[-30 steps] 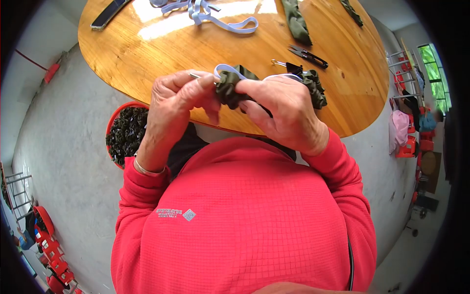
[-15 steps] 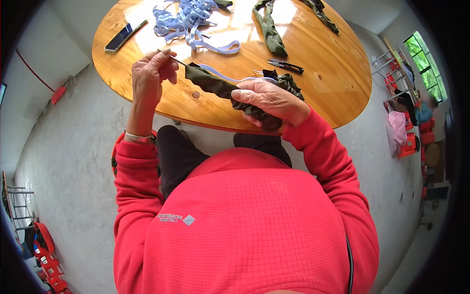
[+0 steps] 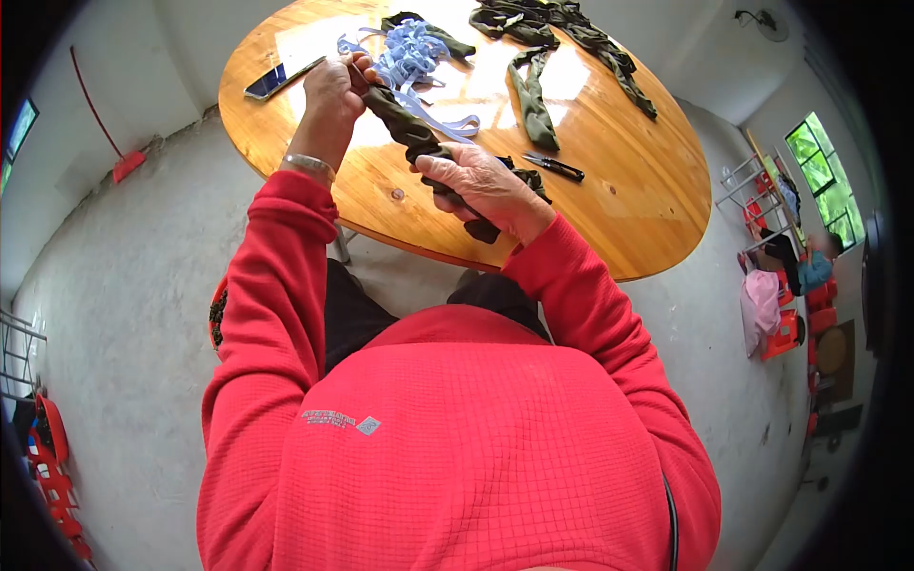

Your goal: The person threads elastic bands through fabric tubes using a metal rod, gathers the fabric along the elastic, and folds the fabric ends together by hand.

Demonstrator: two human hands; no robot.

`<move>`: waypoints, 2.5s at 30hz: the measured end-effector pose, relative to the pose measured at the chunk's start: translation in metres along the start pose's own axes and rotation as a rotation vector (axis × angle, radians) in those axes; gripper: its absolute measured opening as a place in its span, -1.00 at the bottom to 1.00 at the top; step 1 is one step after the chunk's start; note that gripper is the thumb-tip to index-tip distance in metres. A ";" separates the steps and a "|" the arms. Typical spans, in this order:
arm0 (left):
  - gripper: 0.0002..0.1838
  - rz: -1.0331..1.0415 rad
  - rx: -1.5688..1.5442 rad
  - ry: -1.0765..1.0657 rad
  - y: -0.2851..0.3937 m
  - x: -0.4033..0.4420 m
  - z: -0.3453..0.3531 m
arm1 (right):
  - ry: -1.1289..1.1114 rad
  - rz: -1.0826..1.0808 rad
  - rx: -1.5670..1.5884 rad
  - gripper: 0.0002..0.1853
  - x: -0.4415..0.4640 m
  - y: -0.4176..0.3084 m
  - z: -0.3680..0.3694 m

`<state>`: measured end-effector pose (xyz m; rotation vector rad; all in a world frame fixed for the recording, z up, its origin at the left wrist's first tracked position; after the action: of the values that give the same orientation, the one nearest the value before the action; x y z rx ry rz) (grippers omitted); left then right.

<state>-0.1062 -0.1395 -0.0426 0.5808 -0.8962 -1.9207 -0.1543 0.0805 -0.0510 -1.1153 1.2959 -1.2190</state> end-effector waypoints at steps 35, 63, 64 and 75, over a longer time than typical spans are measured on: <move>-0.73 -0.012 -0.150 -0.015 0.024 -0.005 -0.020 | -0.286 0.243 0.242 -0.62 -0.050 0.016 -0.014; -0.69 0.614 0.396 0.013 0.340 0.034 -0.238 | 0.062 0.229 -0.748 -0.77 -0.112 -0.018 -0.128; -0.70 0.741 0.620 -0.028 0.334 0.029 -0.221 | 0.091 0.204 -0.744 -0.76 -0.115 -0.019 -0.137; -0.81 0.047 0.056 0.052 0.068 0.045 -0.104 | 0.060 0.113 -0.468 -0.78 -0.096 -0.012 -0.104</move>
<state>-0.0189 -0.2370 -0.0562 0.6351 -0.9251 -1.8348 -0.2509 0.1834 -0.0330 -1.3162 1.7212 -0.8920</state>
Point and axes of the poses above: each hand's wrist, its own x-axis towards the middle knuckle, its own z-axis out of the palm, y = z × x, the point moved 8 cm from there along x, towards the middle knuckle, and after that the axes turned 7 degrees about x, right-handed, at the moved point
